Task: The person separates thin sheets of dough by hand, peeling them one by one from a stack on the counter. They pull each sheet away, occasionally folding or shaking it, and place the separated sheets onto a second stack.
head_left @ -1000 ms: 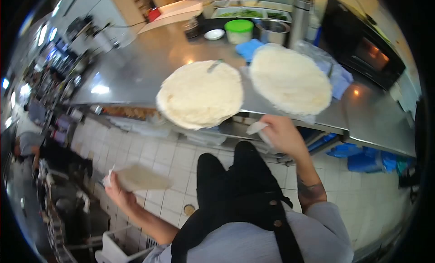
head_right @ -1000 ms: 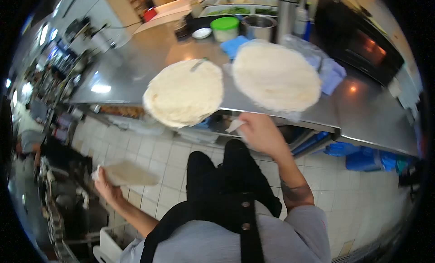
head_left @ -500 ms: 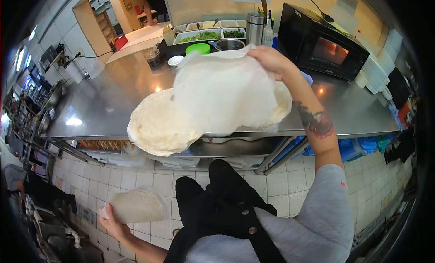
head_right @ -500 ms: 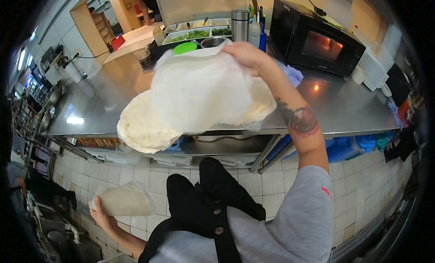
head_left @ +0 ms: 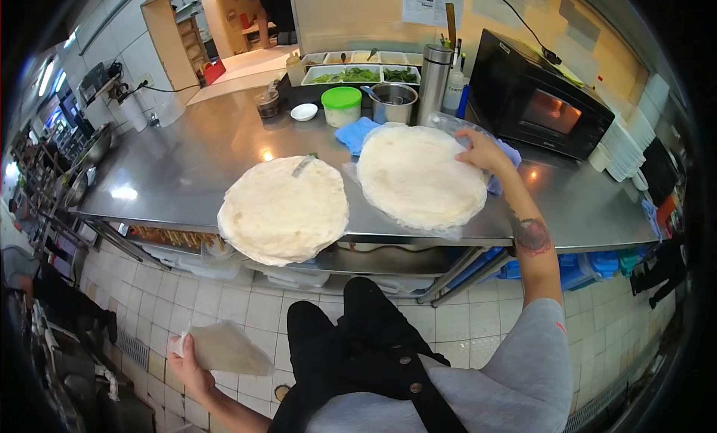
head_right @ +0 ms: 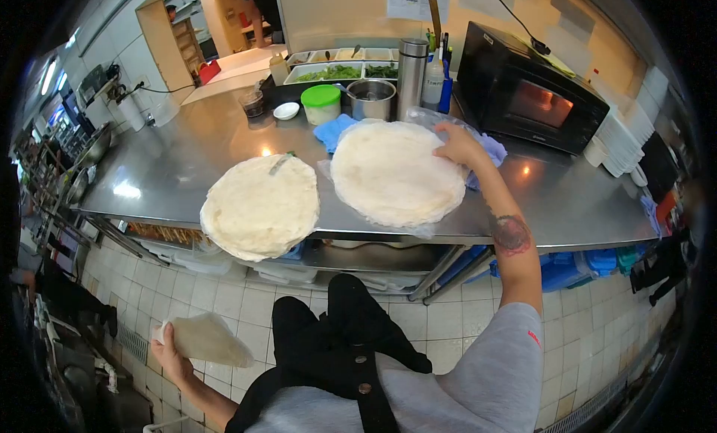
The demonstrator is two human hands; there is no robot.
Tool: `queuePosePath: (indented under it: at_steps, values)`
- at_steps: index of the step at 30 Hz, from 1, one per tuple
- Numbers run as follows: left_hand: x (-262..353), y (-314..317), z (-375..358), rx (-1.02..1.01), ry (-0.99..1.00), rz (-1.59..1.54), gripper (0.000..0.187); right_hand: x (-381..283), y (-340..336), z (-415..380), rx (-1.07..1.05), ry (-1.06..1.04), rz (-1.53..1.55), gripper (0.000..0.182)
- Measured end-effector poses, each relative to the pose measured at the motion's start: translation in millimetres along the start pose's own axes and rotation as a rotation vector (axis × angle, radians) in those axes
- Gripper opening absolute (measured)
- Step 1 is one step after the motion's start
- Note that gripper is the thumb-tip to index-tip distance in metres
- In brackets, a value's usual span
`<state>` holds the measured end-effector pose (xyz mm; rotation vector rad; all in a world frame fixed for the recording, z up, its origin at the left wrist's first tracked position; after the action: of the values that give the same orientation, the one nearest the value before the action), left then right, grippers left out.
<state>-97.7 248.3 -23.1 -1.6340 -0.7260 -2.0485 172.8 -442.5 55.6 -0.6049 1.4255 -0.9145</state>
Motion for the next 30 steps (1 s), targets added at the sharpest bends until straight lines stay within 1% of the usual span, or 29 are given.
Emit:
queuePosePath:
  at_steps: [2,3,5,6,7,9,10,11,12,13,14,15,17,18,20,21,22,23,24,25,26,27,28,29,30]
  values:
    - [-1.2,5.8,1.0,-0.028,0.010,0.030,0.020,-9.4,-7.1,-11.4,0.094,-0.116,-0.218,0.056]
    - [-0.4,9.0,1.1,-0.037,0.016,0.044,0.019,-20.7,-9.4,-21.5,0.219,-0.162,-0.288,0.054]
    - [7.9,31.8,-3.2,-0.238,0.027,0.268,0.020,-56.3,-3.6,-51.9,0.471,-0.269,-0.416,0.049]
    - [12.8,44.5,-6.6,-0.328,0.030,0.382,0.020,-83.3,4.2,-69.4,0.421,-0.368,-0.277,0.045]
    - [17.4,62.6,-12.3,-0.431,0.047,0.466,0.021,-114.5,11.5,-89.7,0.362,-0.474,-0.132,0.041]
    - [32.6,99.4,-25.6,-0.622,0.108,0.597,0.020,-165.0,46.5,-120.1,-0.014,-0.549,0.115,0.039]
    - [41.0,114.2,-32.9,-0.717,0.152,0.642,0.019,-192.5,65.3,-142.0,-0.102,-0.710,0.140,0.040]
    - [44.2,125.0,-39.2,-0.785,0.079,0.515,0.019,-216.3,84.1,-163.7,-0.192,-0.875,0.165,0.042]
    - [50.3,135.2,-43.8,-0.885,0.128,0.442,0.019,-234.4,103.1,-181.6,-0.319,-0.927,0.234,0.046]
    - [57.9,143.8,-48.7,-0.907,0.208,0.371,0.018,-249.5,122.0,-198.6,-0.452,-0.972,0.292,0.051]
    - [63.9,149.8,-52.2,-0.954,0.193,0.340,0.018,-262.8,138.1,-213.5,-0.529,-1.025,0.340,0.054]
    - [67.2,151.3,-55.1,-0.957,0.187,0.310,0.018,-273.3,151.8,-227.0,-0.606,-1.069,0.380,0.058]
    - [71.1,155.1,-59.6,-0.991,0.184,0.237,0.019,-279.7,180.9,-244.6,-0.938,-0.902,0.515,0.058]
    - [72.6,154.4,-59.3,-1.001,0.180,0.227,0.019,-281.1,188.5,-249.5,-0.939,-0.985,0.465,0.052]
    - [75.2,154.3,-58.2,-1.045,0.167,0.202,0.020,-270.4,206.2,-244.0,-1.031,-0.807,0.579,0.044]
    - [80.9,157.7,-53.4,-1.022,0.248,0.206,0.021,-265.4,212.1,-238.9,-1.070,-0.704,0.633,0.041]
    - [87.9,164.1,-45.6,-1.002,0.328,0.211,0.022,-266.0,209.7,-230.5,-1.044,-0.656,0.769,0.030]
    - [96.1,172.1,-36.3,-0.984,0.407,0.215,0.023,-273.4,193.6,-222.7,-1.037,-0.531,0.849,0.026]
    - [107.5,183.4,-22.4,-0.972,0.492,0.268,0.024,-279.1,177.2,-208.5,-0.946,-0.543,0.836,0.028]
    - [121.4,198.4,-6.7,-0.963,0.576,0.319,0.026,-292.4,148.9,-194.4,-0.783,-0.589,0.834,0.030]
    - [142.5,215.7,6.5,-0.871,0.707,0.312,0.028,-291.4,124.6,-170.9,-0.533,-0.635,0.722,0.030]
    - [159.2,236.8,22.3,-0.813,0.805,0.114,0.027,-304.1,95.1,-155.3,-0.345,-0.682,0.764,0.029]
    - [179.0,253.7,37.1,-0.765,0.946,0.228,0.026,-319.7,61.2,-143.3,-0.175,-0.812,0.771,0.024]
    - [194.6,271.0,50.3,-0.786,0.895,0.155,0.025,-333.0,31.8,-139.3,-0.044,-0.858,0.731,0.018]
    - [210.9,284.0,59.2,-0.793,0.920,0.132,0.020,-343.6,8.3,-141.7,0.094,-0.866,0.682,0.015]
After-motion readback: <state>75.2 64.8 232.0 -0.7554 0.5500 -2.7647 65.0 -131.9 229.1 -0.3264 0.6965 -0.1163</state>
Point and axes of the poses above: each hand's wrist, its own z-axis towards the middle knuckle, its own y-axis out of the palm, x = y × z, the point moved 6 cm from there along z, towards the middle knuckle, and after that the axes turned 2 degrees about y, right-handed, at the moved point
